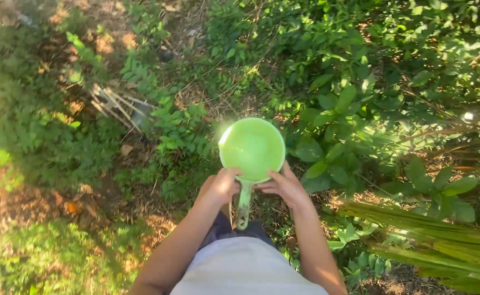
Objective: Dipping a green scoop into a white bucket and pouring it over various plants in a garden area.
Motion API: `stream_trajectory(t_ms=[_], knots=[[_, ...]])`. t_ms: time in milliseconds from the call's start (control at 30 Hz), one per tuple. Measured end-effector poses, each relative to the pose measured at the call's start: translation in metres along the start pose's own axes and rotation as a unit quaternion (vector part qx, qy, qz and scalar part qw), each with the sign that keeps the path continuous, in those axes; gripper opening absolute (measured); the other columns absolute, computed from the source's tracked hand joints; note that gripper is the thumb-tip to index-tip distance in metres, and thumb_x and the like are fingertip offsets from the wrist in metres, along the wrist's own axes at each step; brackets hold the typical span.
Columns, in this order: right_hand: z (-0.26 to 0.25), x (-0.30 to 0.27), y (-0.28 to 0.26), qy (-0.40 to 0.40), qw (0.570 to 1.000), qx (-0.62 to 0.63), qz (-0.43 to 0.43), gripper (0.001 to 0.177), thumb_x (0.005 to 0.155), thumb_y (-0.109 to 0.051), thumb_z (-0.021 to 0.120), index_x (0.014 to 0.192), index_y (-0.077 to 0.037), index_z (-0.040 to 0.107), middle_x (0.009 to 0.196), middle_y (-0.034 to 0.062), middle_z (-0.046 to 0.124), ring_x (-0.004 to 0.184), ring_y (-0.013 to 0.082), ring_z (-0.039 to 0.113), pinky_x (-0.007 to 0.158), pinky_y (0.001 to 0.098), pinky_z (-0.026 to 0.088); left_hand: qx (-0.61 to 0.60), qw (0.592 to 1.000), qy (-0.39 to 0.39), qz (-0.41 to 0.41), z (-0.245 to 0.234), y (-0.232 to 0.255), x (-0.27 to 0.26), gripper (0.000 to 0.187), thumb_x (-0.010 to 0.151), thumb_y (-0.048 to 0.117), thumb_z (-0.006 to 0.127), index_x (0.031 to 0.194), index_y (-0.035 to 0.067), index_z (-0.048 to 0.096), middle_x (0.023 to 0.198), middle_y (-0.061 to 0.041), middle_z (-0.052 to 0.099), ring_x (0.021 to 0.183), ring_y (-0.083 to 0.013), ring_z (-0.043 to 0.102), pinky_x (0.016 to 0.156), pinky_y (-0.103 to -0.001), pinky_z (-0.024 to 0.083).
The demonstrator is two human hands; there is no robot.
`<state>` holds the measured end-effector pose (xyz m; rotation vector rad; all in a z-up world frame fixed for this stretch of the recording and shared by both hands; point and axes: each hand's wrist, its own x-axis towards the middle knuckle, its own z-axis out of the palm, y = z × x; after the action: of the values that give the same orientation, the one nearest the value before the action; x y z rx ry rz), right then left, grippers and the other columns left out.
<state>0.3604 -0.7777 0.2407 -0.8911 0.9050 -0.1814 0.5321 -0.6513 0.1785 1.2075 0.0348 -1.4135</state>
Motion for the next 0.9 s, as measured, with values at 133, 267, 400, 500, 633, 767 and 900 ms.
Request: stream_trajectory(t_ms=[133,267,400,500,633,767,900], knots=[[-0.07,0.046,0.025,-0.063,0.991,0.121,-0.009,0.056,0.101,-0.03,0.053,0.153,-0.018,0.037,0.136,0.0208,0.06,0.105,0.0357,0.07,0.078,0.041,0.06,0.027,0.999,-0.026,0.0,0.008,0.031,0.029,0.04,0.092,0.02,0.055,0.123,-0.006,0.061,0.097,-0.02,0.074,0.071,-0.0319,0.074,0.06,-0.042,0.063],[-0.113,0.124,0.073,-0.033,0.894,0.445,-0.022,0.046,0.104,-0.033,0.05,0.141,-0.006,0.048,0.137,0.022,0.061,0.12,0.0327,0.063,0.09,0.043,0.056,0.08,0.994,-0.035,0.064,-0.009,0.042,0.086,0.037,0.096,0.015,0.053,0.125,-0.006,0.061,0.091,-0.016,0.071,0.063,-0.0244,0.066,0.05,-0.037,0.051],[-0.114,0.183,0.094,0.101,0.81,0.577,0.006,0.038,0.107,-0.026,0.044,0.134,-0.001,0.052,0.131,0.0178,0.062,0.122,0.0304,0.06,0.1,0.0449,0.055,0.089,0.992,-0.055,0.073,0.023,0.093,0.103,0.039,0.094,0.01,0.049,0.127,-0.008,0.059,0.089,-0.019,0.07,0.062,-0.0241,0.068,0.051,-0.037,0.057],[-0.102,0.22,0.089,0.097,0.834,0.544,-0.001,0.039,0.106,-0.027,0.043,0.13,0.001,0.055,0.124,0.0154,0.063,0.115,0.0289,0.062,0.099,0.0428,0.054,0.29,0.956,0.025,0.024,0.071,0.155,0.098,0.05,0.096,0.015,0.047,0.139,-0.01,0.039,0.094,-0.024,0.071,0.07,-0.029,0.071,0.057,-0.041,0.057],[-0.095,0.242,0.056,0.095,0.841,0.532,-0.037,0.036,0.105,-0.028,0.044,0.125,-0.001,0.058,0.119,0.0123,0.065,0.108,0.0267,0.063,0.096,0.0407,0.053,0.486,0.863,0.016,0.135,0.055,0.144,0.187,0.058,0.095,0.018,0.053,0.14,-0.012,0.032,0.106,-0.029,0.068,0.093,-0.0378,0.07,0.078,-0.044,0.054],[-0.113,0.255,0.048,0.118,0.822,0.556,-0.044,0.031,0.107,-0.024,0.047,0.123,0.0,0.06,0.115,0.0103,0.067,0.107,0.0247,0.064,0.096,0.039,0.052,0.546,0.825,-0.003,0.142,0.083,0.151,0.215,0.059,0.094,0.021,0.057,0.137,-0.015,0.038,0.111,-0.035,0.067,0.105,-0.046,0.069,0.091,-0.048,0.053],[-0.108,0.229,-0.034,0.134,0.804,0.575,-0.066,0.032,0.102,-0.02,0.042,0.119,-0.002,0.062,0.114,0.0111,0.07,0.108,0.0247,0.066,0.098,0.0395,0.052,0.524,0.834,-0.032,0.17,0.103,0.131,0.257,0.051,0.093,0.019,0.056,0.13,-0.015,0.047,0.108,-0.034,0.069,0.103,-0.0441,0.07,0.089,-0.048,0.054]])
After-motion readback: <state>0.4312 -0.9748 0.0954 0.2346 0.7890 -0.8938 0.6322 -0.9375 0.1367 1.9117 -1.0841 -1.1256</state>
